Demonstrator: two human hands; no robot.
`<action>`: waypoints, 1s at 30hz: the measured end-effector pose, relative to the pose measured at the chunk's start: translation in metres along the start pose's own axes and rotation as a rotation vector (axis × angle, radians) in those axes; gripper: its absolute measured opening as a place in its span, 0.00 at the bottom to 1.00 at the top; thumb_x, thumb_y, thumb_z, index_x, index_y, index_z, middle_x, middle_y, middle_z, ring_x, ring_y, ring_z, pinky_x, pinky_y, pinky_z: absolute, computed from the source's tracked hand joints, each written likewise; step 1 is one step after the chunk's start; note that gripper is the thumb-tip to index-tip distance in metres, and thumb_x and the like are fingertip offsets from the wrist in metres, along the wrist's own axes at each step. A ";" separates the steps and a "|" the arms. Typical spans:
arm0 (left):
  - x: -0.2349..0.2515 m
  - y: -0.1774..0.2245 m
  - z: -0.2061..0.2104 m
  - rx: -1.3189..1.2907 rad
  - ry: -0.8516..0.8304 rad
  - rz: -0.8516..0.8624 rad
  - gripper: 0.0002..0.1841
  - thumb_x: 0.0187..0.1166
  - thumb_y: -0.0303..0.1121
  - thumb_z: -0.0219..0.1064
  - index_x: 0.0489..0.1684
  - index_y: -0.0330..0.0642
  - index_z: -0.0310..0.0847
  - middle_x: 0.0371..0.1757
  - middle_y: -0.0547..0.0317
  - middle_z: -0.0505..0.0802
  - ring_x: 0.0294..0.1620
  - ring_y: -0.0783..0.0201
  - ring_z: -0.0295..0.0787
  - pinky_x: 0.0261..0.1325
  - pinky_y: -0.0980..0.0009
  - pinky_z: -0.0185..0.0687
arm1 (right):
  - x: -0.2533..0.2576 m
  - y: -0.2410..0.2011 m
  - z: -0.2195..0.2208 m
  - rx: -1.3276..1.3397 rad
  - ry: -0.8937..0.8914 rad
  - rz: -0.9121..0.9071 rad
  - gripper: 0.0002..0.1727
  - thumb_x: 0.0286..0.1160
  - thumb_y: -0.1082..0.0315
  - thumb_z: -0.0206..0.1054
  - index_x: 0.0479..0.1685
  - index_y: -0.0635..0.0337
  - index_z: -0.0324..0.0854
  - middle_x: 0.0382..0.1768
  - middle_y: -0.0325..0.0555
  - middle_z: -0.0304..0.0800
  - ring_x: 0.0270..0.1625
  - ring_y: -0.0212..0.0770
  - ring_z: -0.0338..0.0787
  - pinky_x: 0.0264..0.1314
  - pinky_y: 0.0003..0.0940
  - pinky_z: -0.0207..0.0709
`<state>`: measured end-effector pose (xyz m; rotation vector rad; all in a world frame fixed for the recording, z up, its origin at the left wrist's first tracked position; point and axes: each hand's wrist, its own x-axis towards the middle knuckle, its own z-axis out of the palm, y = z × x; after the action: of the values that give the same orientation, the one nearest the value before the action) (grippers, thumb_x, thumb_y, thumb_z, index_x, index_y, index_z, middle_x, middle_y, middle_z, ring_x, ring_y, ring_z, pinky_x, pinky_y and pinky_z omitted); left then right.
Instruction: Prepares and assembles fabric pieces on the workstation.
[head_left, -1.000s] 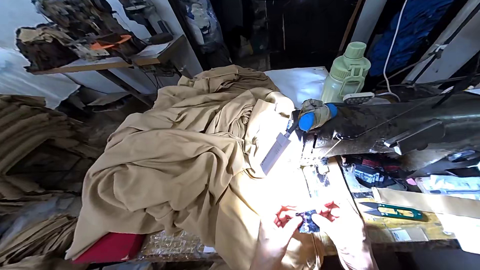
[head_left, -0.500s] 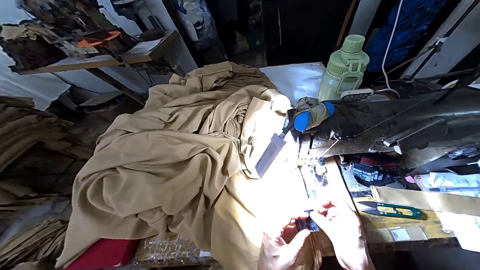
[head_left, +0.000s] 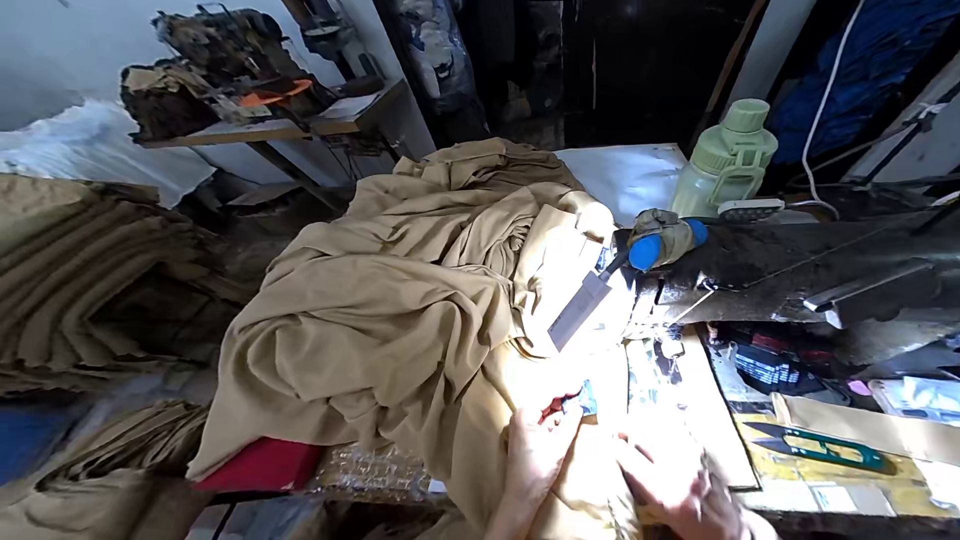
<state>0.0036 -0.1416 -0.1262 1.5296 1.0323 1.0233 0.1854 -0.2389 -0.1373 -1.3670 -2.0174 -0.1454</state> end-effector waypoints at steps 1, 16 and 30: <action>-0.002 -0.003 -0.003 -0.027 0.011 0.018 0.11 0.68 0.24 0.70 0.45 0.32 0.91 0.42 0.57 0.97 0.43 0.73 0.94 0.50 0.77 0.91 | -0.003 -0.013 -0.005 0.019 -0.030 -0.049 0.09 0.79 0.68 0.64 0.43 0.51 0.92 0.44 0.46 0.96 0.51 0.44 0.94 0.57 0.41 0.86; -0.030 0.022 0.013 0.171 -0.381 -0.172 0.13 0.72 0.30 0.67 0.51 0.37 0.89 0.40 0.62 0.93 0.35 0.79 0.85 0.41 0.81 0.81 | -0.050 -0.045 -0.035 -0.023 -0.170 0.270 0.11 0.75 0.76 0.66 0.42 0.55 0.94 0.49 0.51 0.95 0.57 0.54 0.90 0.65 0.50 0.77; -0.026 0.020 0.012 0.135 -0.423 -0.192 0.13 0.73 0.30 0.68 0.53 0.39 0.89 0.40 0.66 0.93 0.34 0.81 0.85 0.40 0.84 0.81 | -0.033 -0.052 -0.047 0.102 -0.285 0.353 0.13 0.79 0.73 0.63 0.47 0.53 0.95 0.67 0.61 0.89 0.74 0.66 0.82 0.79 0.67 0.64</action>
<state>0.0099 -0.1729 -0.1113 1.6290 0.9361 0.4755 0.1699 -0.3087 -0.1073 -1.7275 -1.9353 0.3223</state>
